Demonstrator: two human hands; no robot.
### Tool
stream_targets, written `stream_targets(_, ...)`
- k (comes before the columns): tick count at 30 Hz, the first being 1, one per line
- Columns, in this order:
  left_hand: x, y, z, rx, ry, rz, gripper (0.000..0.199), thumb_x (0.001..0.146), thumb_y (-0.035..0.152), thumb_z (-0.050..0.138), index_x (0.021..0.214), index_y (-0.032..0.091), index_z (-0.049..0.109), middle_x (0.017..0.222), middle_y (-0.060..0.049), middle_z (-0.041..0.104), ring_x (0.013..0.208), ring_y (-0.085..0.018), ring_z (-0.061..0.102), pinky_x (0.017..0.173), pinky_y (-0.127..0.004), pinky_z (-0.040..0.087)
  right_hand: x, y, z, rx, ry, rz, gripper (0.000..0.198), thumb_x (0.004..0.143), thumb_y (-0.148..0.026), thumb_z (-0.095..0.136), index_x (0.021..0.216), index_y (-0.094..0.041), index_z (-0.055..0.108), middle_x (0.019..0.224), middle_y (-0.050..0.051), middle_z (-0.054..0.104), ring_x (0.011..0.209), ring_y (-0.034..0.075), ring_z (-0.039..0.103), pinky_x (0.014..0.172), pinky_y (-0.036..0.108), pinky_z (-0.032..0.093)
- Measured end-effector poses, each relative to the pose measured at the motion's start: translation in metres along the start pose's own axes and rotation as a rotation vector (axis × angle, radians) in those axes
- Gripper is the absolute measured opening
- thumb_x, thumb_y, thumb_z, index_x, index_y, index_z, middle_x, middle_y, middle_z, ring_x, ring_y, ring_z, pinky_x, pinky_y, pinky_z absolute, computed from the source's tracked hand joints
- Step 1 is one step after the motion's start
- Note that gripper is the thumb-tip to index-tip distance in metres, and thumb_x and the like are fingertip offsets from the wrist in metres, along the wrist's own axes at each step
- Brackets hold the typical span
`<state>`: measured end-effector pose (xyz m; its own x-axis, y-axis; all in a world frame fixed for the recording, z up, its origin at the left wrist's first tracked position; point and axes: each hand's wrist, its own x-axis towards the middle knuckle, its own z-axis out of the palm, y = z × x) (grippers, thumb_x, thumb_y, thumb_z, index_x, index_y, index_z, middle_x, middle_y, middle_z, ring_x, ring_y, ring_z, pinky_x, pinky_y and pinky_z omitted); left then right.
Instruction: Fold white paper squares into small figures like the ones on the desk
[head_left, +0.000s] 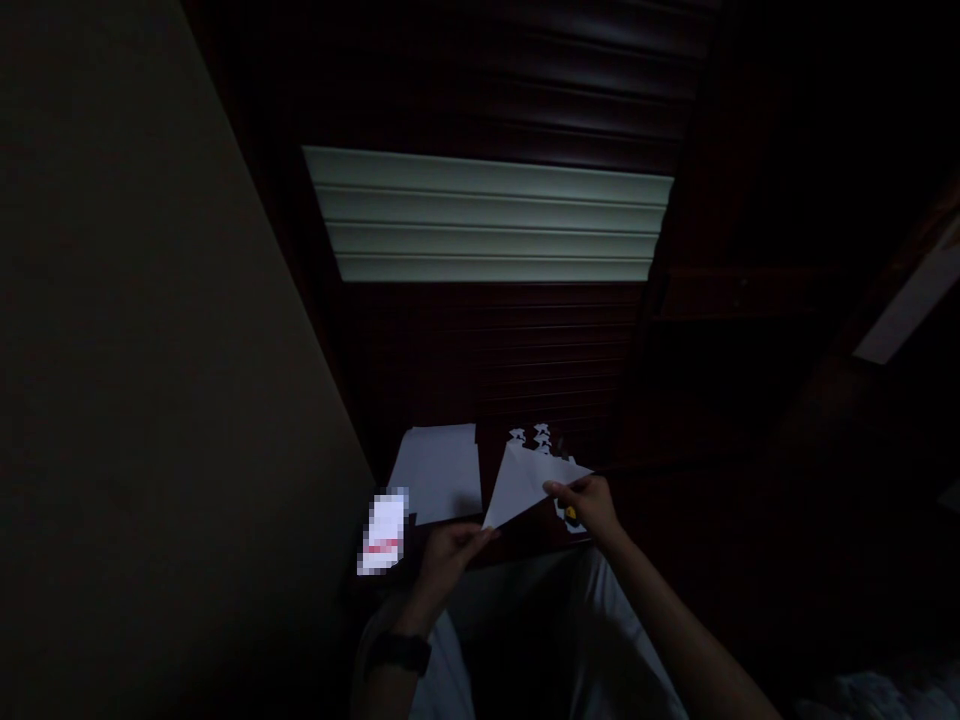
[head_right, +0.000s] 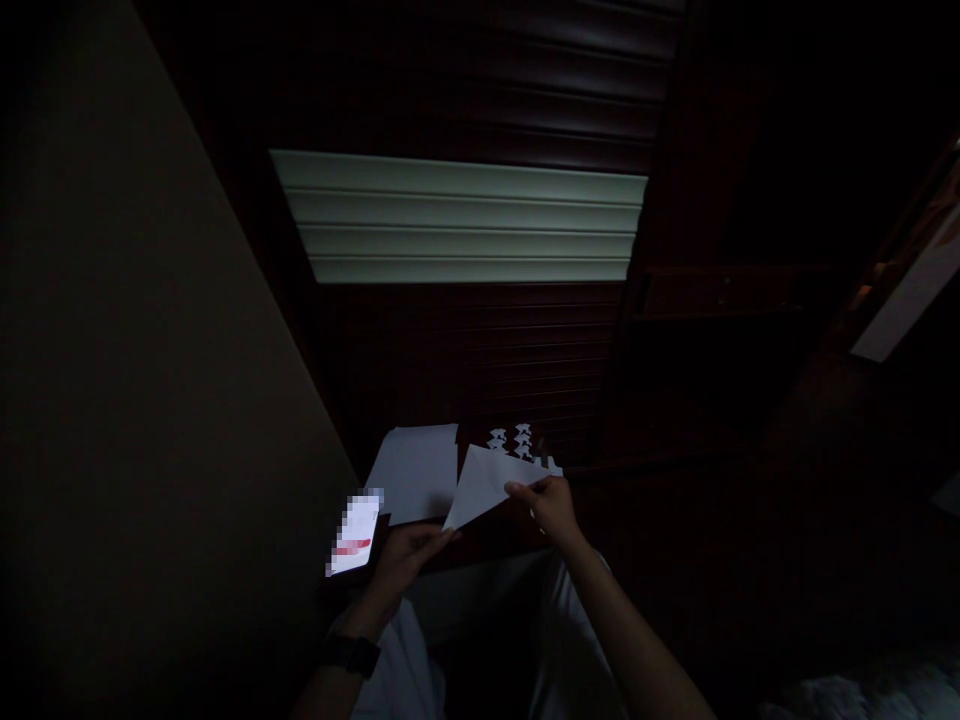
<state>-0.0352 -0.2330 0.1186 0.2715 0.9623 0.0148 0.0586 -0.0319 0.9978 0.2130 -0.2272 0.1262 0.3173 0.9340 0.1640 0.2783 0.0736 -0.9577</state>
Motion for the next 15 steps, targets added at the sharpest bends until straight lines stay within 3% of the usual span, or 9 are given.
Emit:
stream_targets(5,0.002,-0.007,-0.01,0.103,-0.1,0.05,0.029,0.078,0.039,0.06,0.089,0.016,0.074,0.095,-0.011,0.073,0.094,-0.027,0.064,0.084,-0.035,0.047,0.01,-0.008,-0.009,-0.018,-0.037,-0.001,0.042,0.06,-0.05,0.072,0.046,-0.011,0.065,0.042,0.006,0.059,0.039,0.013,0.05,0.041,0.022,0.034)
stream_targets(11,0.004,-0.021,-0.026,-0.014,-0.011,-0.067,0.035,0.073,0.043,0.065,0.091,0.014,0.072,0.102,-0.014,0.07,0.101,-0.03,0.062,0.087,-0.039,0.048,0.017,-0.018,-0.024,0.001,-0.062,-0.02,0.04,0.065,-0.05,0.069,0.058,-0.01,0.069,0.058,0.01,0.067,0.054,0.017,0.06,0.05,0.024,0.042)
stream_targets(15,0.005,-0.007,-0.009,-0.196,0.074,-0.065,0.052,0.069,0.038,0.072,0.114,0.016,0.06,0.121,-0.014,0.061,0.114,-0.027,0.054,0.091,-0.036,0.046,0.016,-0.023,-0.019,0.004,-0.169,-0.031,0.039,0.061,-0.049,0.072,0.054,-0.011,0.067,0.053,0.007,0.065,0.049,0.016,0.058,0.045,0.022,0.039)
